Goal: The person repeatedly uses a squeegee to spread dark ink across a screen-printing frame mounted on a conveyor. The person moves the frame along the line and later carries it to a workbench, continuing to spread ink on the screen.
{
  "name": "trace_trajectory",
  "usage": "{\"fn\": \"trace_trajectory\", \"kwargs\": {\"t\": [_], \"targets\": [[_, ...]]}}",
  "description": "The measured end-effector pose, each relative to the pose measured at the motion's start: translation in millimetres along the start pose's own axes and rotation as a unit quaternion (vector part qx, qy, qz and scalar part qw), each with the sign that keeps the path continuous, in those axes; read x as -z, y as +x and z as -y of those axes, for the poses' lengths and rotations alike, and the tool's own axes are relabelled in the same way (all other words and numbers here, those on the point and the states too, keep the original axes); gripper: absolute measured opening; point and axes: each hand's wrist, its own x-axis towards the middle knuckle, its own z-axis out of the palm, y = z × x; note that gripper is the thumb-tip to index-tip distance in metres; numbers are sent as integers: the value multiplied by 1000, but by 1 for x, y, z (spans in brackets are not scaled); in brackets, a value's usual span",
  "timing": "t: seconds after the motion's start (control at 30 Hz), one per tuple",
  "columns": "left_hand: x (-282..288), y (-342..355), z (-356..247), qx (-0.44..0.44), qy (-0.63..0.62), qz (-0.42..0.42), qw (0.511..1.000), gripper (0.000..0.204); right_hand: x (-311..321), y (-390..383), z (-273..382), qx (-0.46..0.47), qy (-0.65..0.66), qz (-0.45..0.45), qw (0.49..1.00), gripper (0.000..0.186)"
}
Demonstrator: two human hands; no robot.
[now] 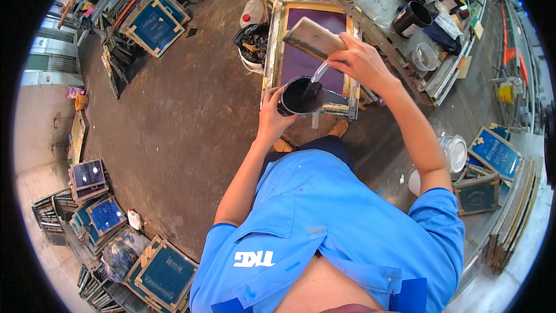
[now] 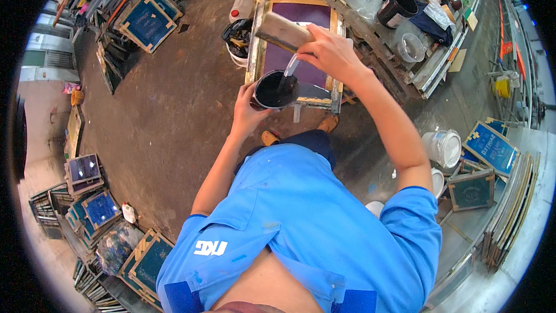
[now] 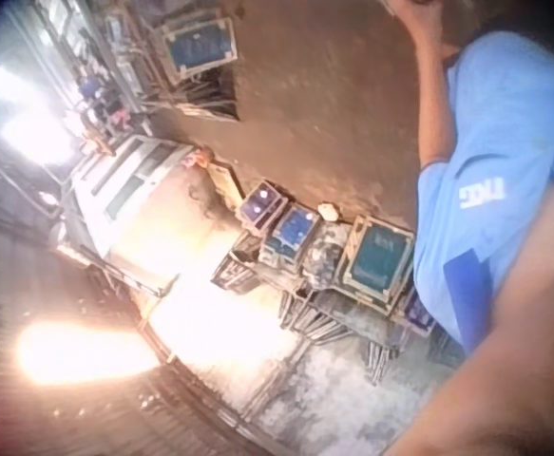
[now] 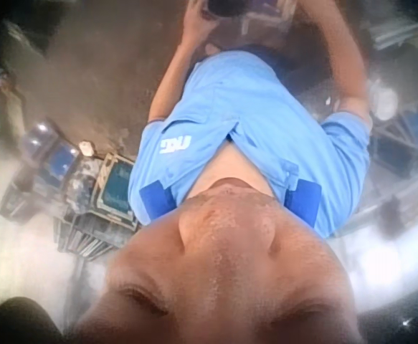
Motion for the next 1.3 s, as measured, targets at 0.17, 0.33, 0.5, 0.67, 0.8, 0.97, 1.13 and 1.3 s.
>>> {"fn": "trace_trajectory", "kwargs": {"t": [0.17,0.33,0.5,0.67,0.8,0.97,1.13,1.3], "targets": [[4,0,17,7,-126,106,986,88,-1,46,39,207,-38,64,976,19],[10,-21,37,60,-255,124,957,92,9,80,48,232,-37,36,971,21],[46,-67,61,131,-253,-30,958,98,2,94,-5,162,16,-14,987,30],[83,-99,61,201,-310,-178,912,93,-78,91,-74,-25,38,38,998,49],[103,-101,52,211,-299,-227,902,92,-149,83,-113,-52,3,62,997,44],[109,-91,40,213,-299,-243,898,93,-217,91,-119,-68,25,33,997,41],[104,-84,34,211,-291,-242,901,94,-260,99,-110,-145,6,56,988,38],[99,-83,40,200,-300,-241,901,95,-295,62,-89,-108,71,-9,992,38]]}}
